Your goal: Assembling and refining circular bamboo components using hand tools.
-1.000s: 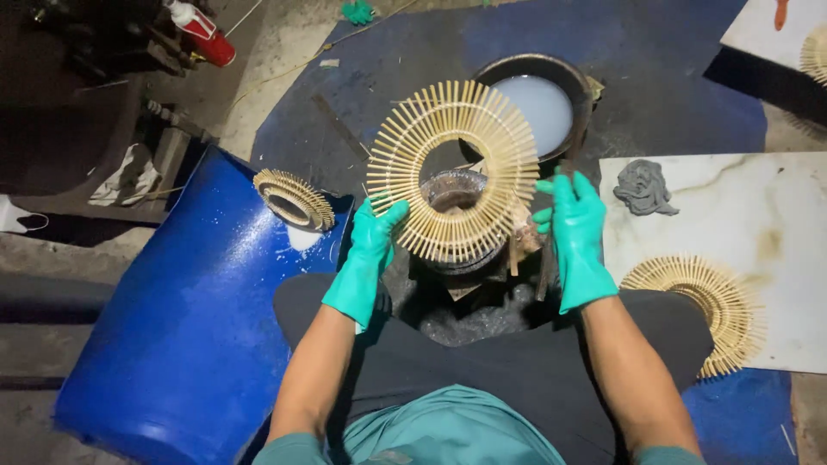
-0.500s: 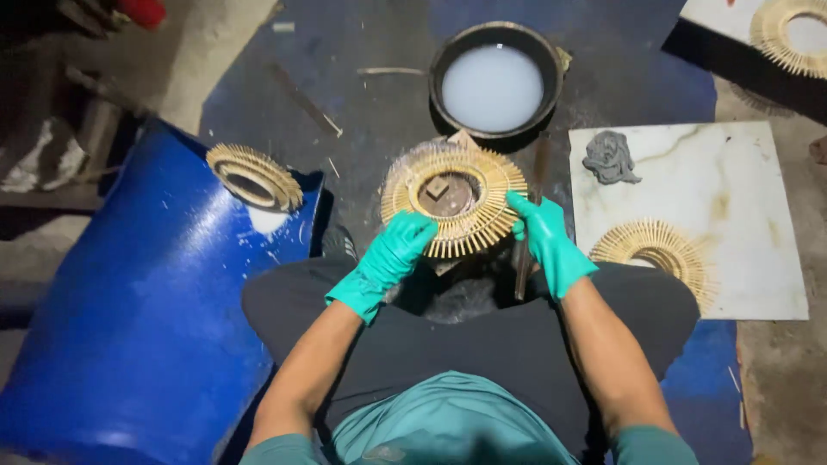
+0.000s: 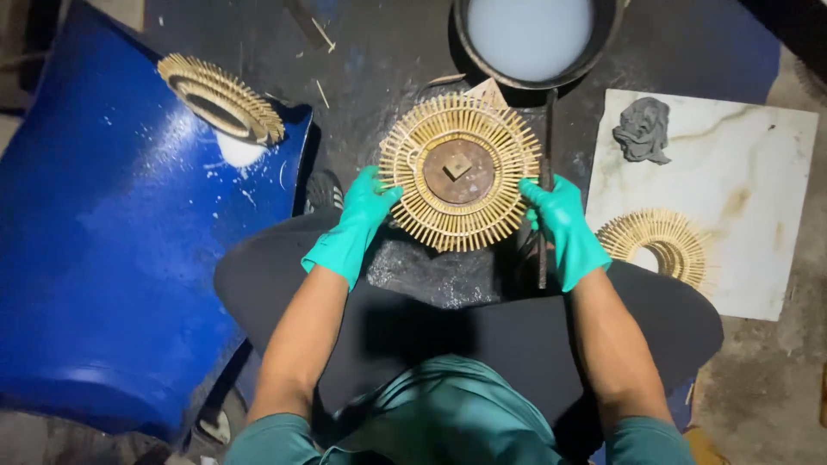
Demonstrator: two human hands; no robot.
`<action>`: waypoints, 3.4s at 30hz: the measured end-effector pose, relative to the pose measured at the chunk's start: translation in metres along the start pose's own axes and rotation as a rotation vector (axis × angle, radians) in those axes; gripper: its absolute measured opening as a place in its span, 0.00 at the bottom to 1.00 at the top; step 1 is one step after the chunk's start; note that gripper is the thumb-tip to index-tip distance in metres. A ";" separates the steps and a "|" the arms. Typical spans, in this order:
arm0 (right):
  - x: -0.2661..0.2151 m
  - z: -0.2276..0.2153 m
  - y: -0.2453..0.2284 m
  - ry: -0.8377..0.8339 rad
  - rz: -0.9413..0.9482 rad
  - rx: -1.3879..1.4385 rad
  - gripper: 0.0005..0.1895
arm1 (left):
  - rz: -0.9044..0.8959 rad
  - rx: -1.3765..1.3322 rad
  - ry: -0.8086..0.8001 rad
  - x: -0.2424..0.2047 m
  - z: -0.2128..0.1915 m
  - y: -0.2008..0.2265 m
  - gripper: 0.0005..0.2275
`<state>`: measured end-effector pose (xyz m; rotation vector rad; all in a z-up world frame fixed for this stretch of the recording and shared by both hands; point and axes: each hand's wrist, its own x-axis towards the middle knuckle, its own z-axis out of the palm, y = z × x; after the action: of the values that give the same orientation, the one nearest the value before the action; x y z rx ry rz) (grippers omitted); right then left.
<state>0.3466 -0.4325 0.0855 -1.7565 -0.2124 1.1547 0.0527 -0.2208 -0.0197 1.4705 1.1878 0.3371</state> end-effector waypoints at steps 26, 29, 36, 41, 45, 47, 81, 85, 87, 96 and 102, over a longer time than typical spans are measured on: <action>-0.002 0.019 -0.030 0.103 -0.008 -0.059 0.11 | 0.669 0.518 0.146 -0.050 0.029 0.098 0.30; -0.005 0.021 -0.031 0.117 0.027 -0.095 0.11 | 0.811 0.696 -0.154 -0.041 0.057 0.123 0.30; 0.012 0.016 -0.026 0.124 0.027 -0.151 0.14 | 0.762 1.074 -0.364 -0.017 0.081 0.145 0.33; 0.042 0.008 0.028 0.336 -0.326 -0.548 0.25 | 0.679 1.100 -0.420 -0.014 0.082 0.160 0.33; 0.015 0.020 -0.007 0.345 -0.334 -0.633 0.24 | 0.617 1.138 -0.468 -0.013 0.083 0.160 0.31; 0.009 0.022 -0.029 0.265 -0.220 -0.469 0.22 | 0.638 1.125 -0.457 -0.012 0.084 0.151 0.32; 0.040 0.027 -0.041 0.225 -0.310 -0.555 0.37 | 1.019 1.034 -0.529 -0.004 0.057 0.160 0.35; 0.030 0.029 -0.053 0.234 -0.435 -0.554 0.34 | 0.986 1.079 -0.516 -0.008 0.067 0.160 0.36; 0.040 0.025 -0.050 0.098 -0.189 -0.483 0.32 | 0.896 1.198 -0.554 -0.010 0.070 0.168 0.37; 0.008 0.033 -0.022 -0.082 -0.247 0.300 0.31 | 1.042 1.140 -0.678 -0.014 0.043 0.140 0.35; 0.020 0.018 -0.051 0.128 -0.044 -0.403 0.32 | 0.758 0.706 -0.254 -0.033 0.040 0.113 0.37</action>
<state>0.3609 -0.3839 0.1131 -2.1584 -0.4274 1.0116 0.1218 -0.2504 0.0790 2.4883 0.5037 0.2254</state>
